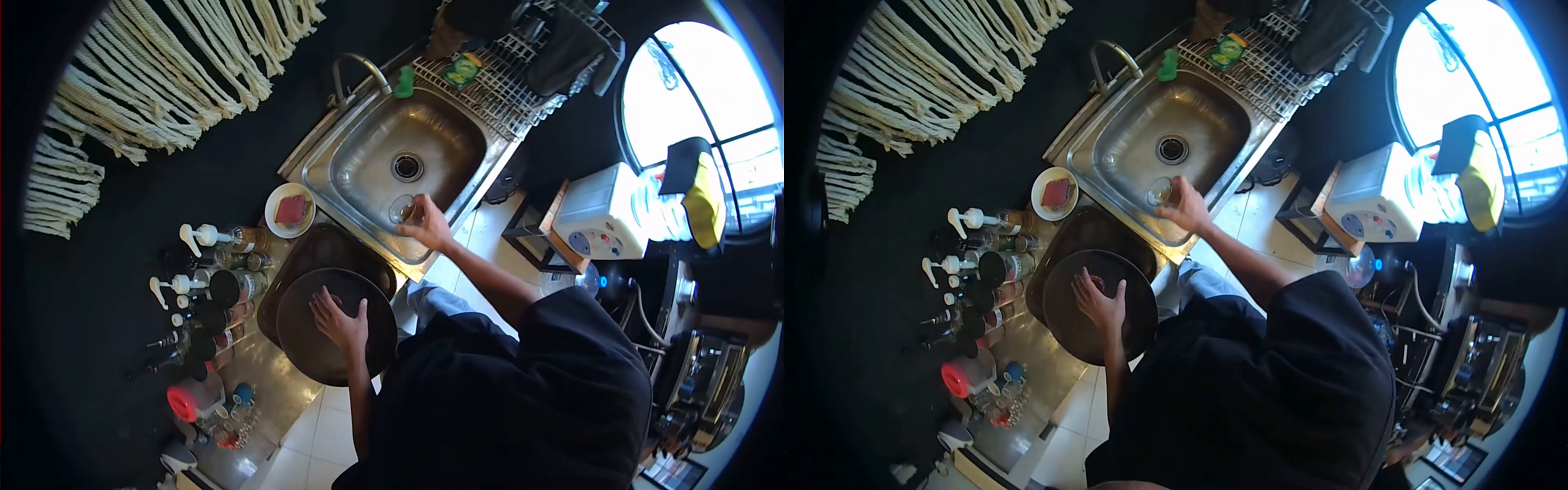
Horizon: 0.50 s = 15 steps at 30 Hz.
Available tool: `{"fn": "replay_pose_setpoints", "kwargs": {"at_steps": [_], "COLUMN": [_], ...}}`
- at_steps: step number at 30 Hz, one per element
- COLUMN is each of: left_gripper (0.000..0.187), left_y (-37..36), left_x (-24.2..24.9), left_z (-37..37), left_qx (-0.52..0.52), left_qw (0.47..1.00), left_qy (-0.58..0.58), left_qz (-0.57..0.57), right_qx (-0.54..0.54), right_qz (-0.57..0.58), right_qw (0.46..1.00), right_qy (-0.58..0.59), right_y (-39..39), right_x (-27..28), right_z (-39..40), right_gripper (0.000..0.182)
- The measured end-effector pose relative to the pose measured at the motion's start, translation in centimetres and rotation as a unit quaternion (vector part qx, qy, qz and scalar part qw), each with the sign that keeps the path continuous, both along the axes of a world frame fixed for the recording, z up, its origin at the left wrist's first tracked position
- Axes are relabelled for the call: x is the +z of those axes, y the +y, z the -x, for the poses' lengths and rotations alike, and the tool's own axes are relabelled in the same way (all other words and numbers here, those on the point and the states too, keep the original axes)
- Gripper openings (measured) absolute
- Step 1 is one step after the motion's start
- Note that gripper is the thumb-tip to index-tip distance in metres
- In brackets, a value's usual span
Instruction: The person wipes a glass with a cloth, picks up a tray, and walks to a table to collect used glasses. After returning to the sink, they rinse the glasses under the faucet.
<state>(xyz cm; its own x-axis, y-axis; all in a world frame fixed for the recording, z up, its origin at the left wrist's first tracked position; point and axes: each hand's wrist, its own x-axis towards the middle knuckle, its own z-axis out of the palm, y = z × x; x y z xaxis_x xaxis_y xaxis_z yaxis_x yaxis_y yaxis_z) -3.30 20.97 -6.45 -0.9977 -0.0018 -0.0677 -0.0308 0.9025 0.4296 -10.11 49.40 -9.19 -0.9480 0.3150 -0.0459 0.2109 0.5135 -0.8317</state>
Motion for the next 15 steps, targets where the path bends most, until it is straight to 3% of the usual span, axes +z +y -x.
{"fn": "replay_pose_setpoints", "kwargs": {"at_steps": [3, 5, 9, 13, 15], "left_gripper": [0.091, 0.084, 0.079, 0.074, 0.073], "left_y": [0.6, -0.2, -0.9, -0.4, 0.2], "left_x": [0.6, -0.8, -1.1, -0.5, 0.0], "left_z": [-0.2, -0.3, 0.4, 0.5, 0.1], "left_qx": [0.061, 0.074, 0.114, 0.154, 0.175], "left_qw": [0.997, 0.996, 0.991, 0.981, 0.975], "left_qy": [-0.007, 0.043, 0.024, 0.052, 0.063], "left_qz": [0.052, -0.011, -0.068, -0.108, -0.121], "right_qx": [0.042, 0.069, 0.118, 0.142, 0.161], "right_qz": [0.027, -0.157, -0.224, -0.327, -0.306], "right_qw": [0.994, 0.978, 0.931, 0.900, 0.893], "right_qy": [-0.099, -0.121, -0.261, -0.253, -0.288], "right_y": [2.4, 3.2, 4.7, 4.1, 3.8], "right_x": [-1.8, -3.1, -5.5, -8.2, -8.8], "right_z": [3.7, 5.3, 6.9, 6.6, 6.7], "right_gripper": [0.070, 0.071, 0.077, 0.076, 0.073]}}
